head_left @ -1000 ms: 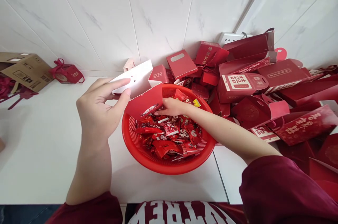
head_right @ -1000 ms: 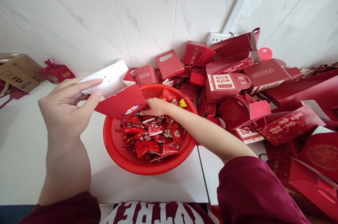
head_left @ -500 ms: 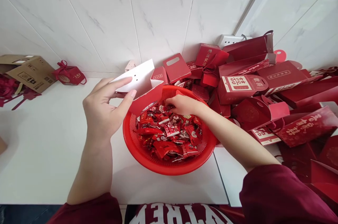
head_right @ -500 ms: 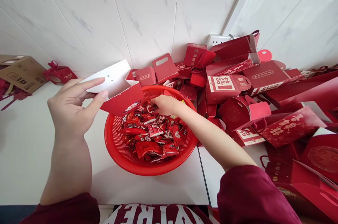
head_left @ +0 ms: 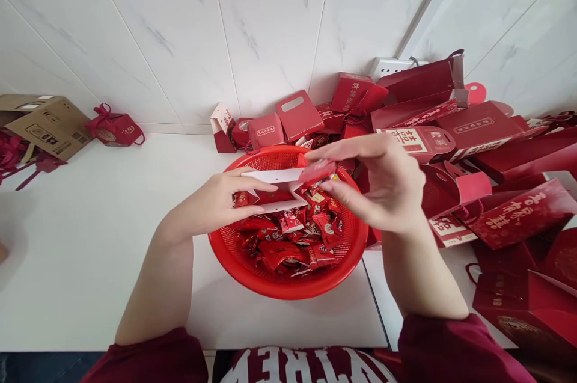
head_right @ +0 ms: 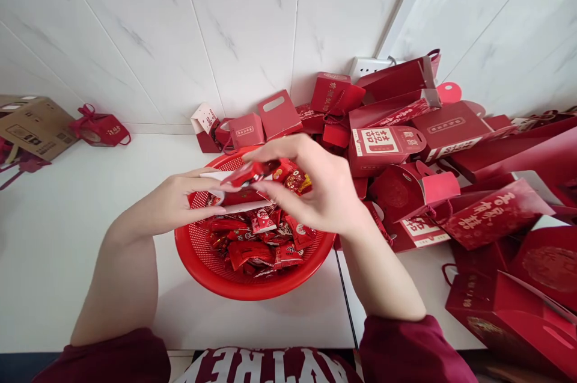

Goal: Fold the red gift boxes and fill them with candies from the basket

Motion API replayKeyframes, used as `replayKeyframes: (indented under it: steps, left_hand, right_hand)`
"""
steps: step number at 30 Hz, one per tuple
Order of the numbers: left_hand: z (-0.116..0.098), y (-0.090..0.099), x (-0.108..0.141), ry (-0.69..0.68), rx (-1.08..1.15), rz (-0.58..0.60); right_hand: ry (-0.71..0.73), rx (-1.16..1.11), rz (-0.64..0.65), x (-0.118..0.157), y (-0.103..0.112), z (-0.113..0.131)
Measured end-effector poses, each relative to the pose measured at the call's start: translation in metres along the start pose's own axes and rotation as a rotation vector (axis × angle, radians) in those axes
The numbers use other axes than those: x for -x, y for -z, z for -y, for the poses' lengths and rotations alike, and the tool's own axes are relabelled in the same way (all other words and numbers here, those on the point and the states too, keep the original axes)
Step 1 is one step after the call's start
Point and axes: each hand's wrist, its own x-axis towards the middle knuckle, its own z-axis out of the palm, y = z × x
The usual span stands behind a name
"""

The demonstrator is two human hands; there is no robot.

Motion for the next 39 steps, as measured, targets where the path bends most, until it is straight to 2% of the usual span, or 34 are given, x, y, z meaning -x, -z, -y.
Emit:
replayKeyframes:
  steps: [2, 4, 7, 10, 12, 15, 17, 21, 23, 25, 29, 31, 33, 37, 39]
  left_hand:
    - [0.002, 0.002, 0.002, 0.010, -0.006, -0.019]
    - [0.004, 0.003, 0.003, 0.007, -0.005, -0.045]
    - [0.006, 0.001, 0.001, 0.003, 0.010, -0.066]
    - [0.005, -0.002, -0.001, 0.032, 0.042, -0.127]
    - [0.005, -0.005, -0.003, 0.058, 0.073, -0.169]
    - [0.006, -0.010, -0.006, 0.111, 0.104, -0.260]
    - [0.010, -0.012, -0.009, 0.168, 0.134, -0.372]
    - [0.022, -0.007, -0.012, 0.326, 0.286, -0.721]
    - [0.027, -0.001, -0.010, 0.336, 0.365, -0.815]
    - [0.027, 0.006, -0.004, 0.301, 0.385, -0.728]
    - [0.011, 0.014, 0.013, 0.180, 0.259, -0.269]
    - [-0.001, 0.015, 0.020, 0.108, 0.161, -0.109]
    - [-0.009, 0.016, 0.024, 0.076, 0.078, -0.042]
    - [-0.015, 0.017, 0.028, 0.058, -0.032, -0.037]
    - [-0.016, 0.017, 0.029, 0.045, -0.075, 0.017]
  right_hand:
    - [0.095, 0.049, 0.095, 0.000, -0.007, 0.002]
    - [0.126, 0.117, 0.187, -0.001, -0.015, -0.001]
    - [0.039, 0.330, 0.293, -0.002, -0.033, -0.011]
    - [-0.111, 0.524, 0.291, 0.001, -0.053, -0.021]
    - [-0.156, 0.519, 0.252, 0.003, -0.059, -0.025]
    - [-0.171, 0.452, 0.185, 0.004, -0.055, -0.024]
    - [-0.192, 0.424, 0.142, 0.005, -0.046, -0.023]
    - [-0.234, 0.432, 0.095, 0.010, -0.031, -0.026]
    - [-0.252, 0.438, 0.083, 0.015, -0.027, -0.030]
    - [-0.271, 0.430, 0.084, 0.019, -0.025, -0.032]
    - [-0.286, 0.403, 0.089, 0.022, -0.022, -0.031]
    - [-0.282, 0.399, 0.085, 0.022, -0.020, -0.029]
    - [-0.274, 0.396, 0.082, 0.022, -0.018, -0.027]
    - [-0.268, 0.390, 0.096, 0.022, -0.019, -0.027]
    - [-0.273, 0.385, 0.118, 0.022, -0.020, -0.027]
